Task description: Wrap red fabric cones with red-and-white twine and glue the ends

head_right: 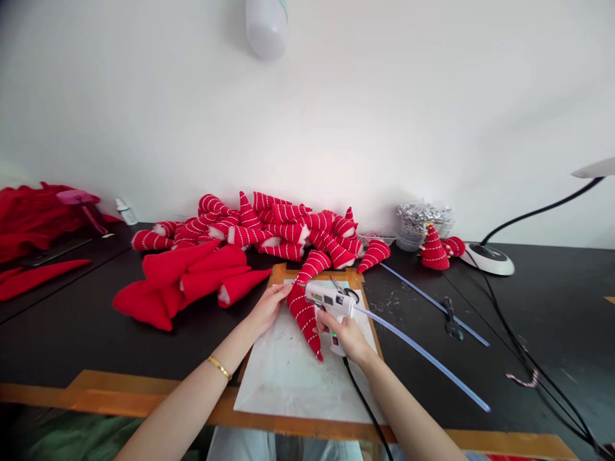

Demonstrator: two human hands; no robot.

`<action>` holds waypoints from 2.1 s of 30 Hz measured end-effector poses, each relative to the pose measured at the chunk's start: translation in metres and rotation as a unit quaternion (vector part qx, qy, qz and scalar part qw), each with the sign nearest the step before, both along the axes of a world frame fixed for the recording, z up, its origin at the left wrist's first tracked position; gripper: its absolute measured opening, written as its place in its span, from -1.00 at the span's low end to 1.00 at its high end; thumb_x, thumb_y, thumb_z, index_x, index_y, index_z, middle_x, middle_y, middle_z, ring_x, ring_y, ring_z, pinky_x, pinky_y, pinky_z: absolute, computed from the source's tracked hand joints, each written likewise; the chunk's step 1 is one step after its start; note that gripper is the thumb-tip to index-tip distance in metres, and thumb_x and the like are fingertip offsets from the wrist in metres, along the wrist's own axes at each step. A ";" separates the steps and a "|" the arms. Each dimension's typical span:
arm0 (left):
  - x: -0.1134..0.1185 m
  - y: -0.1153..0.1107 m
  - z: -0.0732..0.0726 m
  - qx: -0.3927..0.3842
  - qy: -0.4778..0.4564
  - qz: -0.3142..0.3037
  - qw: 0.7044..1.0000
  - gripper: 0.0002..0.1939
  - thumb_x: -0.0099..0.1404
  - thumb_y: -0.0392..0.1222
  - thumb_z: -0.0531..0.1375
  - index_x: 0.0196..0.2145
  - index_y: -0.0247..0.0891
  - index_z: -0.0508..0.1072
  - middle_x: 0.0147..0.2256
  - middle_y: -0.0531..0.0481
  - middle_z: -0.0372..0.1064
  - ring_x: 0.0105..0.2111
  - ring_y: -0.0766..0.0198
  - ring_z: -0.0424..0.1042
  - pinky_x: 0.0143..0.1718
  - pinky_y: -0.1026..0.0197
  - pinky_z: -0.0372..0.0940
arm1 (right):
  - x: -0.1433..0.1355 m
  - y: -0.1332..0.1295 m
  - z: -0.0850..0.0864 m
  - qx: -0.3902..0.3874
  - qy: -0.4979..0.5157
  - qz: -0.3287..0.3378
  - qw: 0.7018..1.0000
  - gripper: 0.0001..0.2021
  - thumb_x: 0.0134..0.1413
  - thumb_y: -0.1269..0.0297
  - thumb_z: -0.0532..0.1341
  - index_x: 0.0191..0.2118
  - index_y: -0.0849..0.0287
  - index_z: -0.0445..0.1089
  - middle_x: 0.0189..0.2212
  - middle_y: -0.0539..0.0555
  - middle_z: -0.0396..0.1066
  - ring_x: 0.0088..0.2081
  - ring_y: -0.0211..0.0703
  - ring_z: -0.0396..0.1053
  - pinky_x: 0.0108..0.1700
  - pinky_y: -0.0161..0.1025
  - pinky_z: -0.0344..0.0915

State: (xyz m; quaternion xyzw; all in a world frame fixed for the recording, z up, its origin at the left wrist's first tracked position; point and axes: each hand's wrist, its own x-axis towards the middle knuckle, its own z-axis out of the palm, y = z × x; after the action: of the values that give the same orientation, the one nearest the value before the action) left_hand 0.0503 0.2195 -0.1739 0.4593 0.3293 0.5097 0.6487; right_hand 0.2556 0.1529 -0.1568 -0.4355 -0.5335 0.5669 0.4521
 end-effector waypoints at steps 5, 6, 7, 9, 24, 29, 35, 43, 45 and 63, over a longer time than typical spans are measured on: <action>0.000 -0.001 0.001 -0.002 0.007 -0.005 1.000 -0.69 0.15 0.05 0.34 -0.37 -0.29 0.63 -0.36 -0.08 0.57 -0.33 0.15 0.45 -0.13 0.12 0.23 | -0.002 -0.002 0.009 0.020 -0.038 0.006 0.999 -0.55 -0.03 -0.15 0.24 -0.60 0.13 0.26 -0.58 0.03 0.28 -0.45 -0.15 0.28 -0.30 -0.18 0.33; -0.001 -0.001 0.000 -0.004 0.007 -0.003 1.000 -0.69 0.15 0.04 0.35 -0.36 -0.29 0.63 -0.37 -0.08 0.57 -0.33 0.15 0.45 -0.13 0.12 0.23 | -0.002 -0.002 0.009 0.020 -0.044 0.006 0.999 -0.55 -0.03 -0.15 0.24 -0.60 0.13 0.26 -0.57 0.04 0.29 -0.45 -0.15 0.28 -0.29 -0.18 0.32; -0.001 -0.001 0.000 -0.006 0.005 -0.001 1.000 -0.69 0.14 0.04 0.36 -0.35 -0.29 0.63 -0.37 -0.08 0.57 -0.32 0.15 0.45 -0.13 0.13 0.23 | -0.002 -0.002 0.009 0.021 -0.049 0.006 0.999 -0.56 -0.02 -0.15 0.24 -0.60 0.13 0.26 -0.57 0.04 0.30 -0.45 -0.15 0.29 -0.29 -0.18 0.32; -0.001 0.000 -0.002 -0.009 -0.002 0.001 1.000 -0.70 0.13 0.01 0.37 -0.33 -0.29 0.63 -0.36 -0.07 0.57 -0.32 0.16 0.44 -0.13 0.13 0.23 | -0.002 -0.002 0.007 0.021 -0.053 0.007 0.998 -0.55 -0.01 -0.15 0.23 -0.59 0.14 0.26 -0.56 0.05 0.31 -0.44 -0.15 0.29 -0.28 -0.18 0.31; -0.001 0.001 -0.001 0.000 -0.001 -0.014 1.000 -0.72 0.14 0.02 0.37 -0.41 -0.29 0.62 -0.39 -0.05 0.57 -0.36 0.20 0.43 -0.16 0.16 0.22 | -0.001 0.001 0.001 0.031 -0.051 0.015 0.998 -0.54 0.04 -0.17 0.22 -0.58 0.13 0.26 -0.56 0.05 0.30 -0.45 -0.15 0.28 -0.28 -0.18 0.30; -0.001 0.001 -0.001 0.002 -0.002 -0.026 1.000 -0.71 0.17 0.02 0.35 -0.33 -0.29 0.64 -0.37 -0.07 0.58 -0.32 0.18 0.45 -0.14 0.15 0.23 | 0.001 0.002 -0.003 0.046 -0.043 0.025 0.998 -0.55 0.08 -0.15 0.22 -0.56 0.12 0.27 -0.55 0.05 0.33 -0.45 -0.15 0.30 -0.29 -0.19 0.30; -0.001 0.001 -0.002 0.002 -0.006 -0.024 1.000 -0.73 0.17 -0.01 0.35 -0.33 -0.29 0.63 -0.37 -0.06 0.58 -0.32 0.19 0.45 -0.14 0.16 0.24 | 0.002 0.003 -0.005 0.078 -0.069 0.036 0.994 -0.53 0.15 -0.18 0.15 -0.54 0.11 0.27 -0.54 0.06 0.34 -0.43 -0.13 0.31 -0.29 -0.20 0.29; 0.000 0.001 0.000 -0.007 0.004 -0.008 1.000 -0.72 0.12 0.01 0.38 -0.36 -0.29 0.63 -0.41 -0.04 0.56 -0.37 0.20 0.44 -0.19 0.16 0.23 | 0.002 0.002 -0.002 0.089 -0.068 0.044 0.993 -0.55 0.21 -0.11 0.15 -0.54 0.12 0.25 -0.55 0.03 0.29 -0.44 -0.17 0.25 -0.30 -0.22 0.24; 0.001 0.001 0.000 -0.003 0.009 -0.005 1.000 -0.72 0.13 0.01 0.37 -0.39 -0.30 0.62 -0.42 -0.04 0.55 -0.39 0.21 0.42 -0.21 0.17 0.23 | 0.002 0.003 -0.002 0.089 -0.070 0.042 0.993 -0.56 0.21 -0.10 0.14 -0.54 0.12 0.25 -0.55 0.02 0.29 -0.44 -0.18 0.25 -0.29 -0.22 0.24; 0.004 0.003 -0.003 0.020 0.003 0.039 0.999 -0.71 0.13 0.04 0.35 -0.39 -0.28 0.62 -0.39 -0.05 0.57 -0.31 0.16 0.46 -0.13 0.12 0.27 | 0.077 0.038 -0.013 0.045 -0.337 -0.305 0.890 -0.71 0.04 0.06 0.26 -0.24 0.18 0.44 -0.39 0.17 0.49 -0.26 0.10 0.47 -0.23 -0.10 0.33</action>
State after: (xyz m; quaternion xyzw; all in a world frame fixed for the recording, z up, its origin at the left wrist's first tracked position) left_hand 0.0540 0.2221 -0.1770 0.4607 0.3382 0.5400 0.6179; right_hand 0.3326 0.1912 -0.1695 -0.7208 -0.5194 0.1954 0.4153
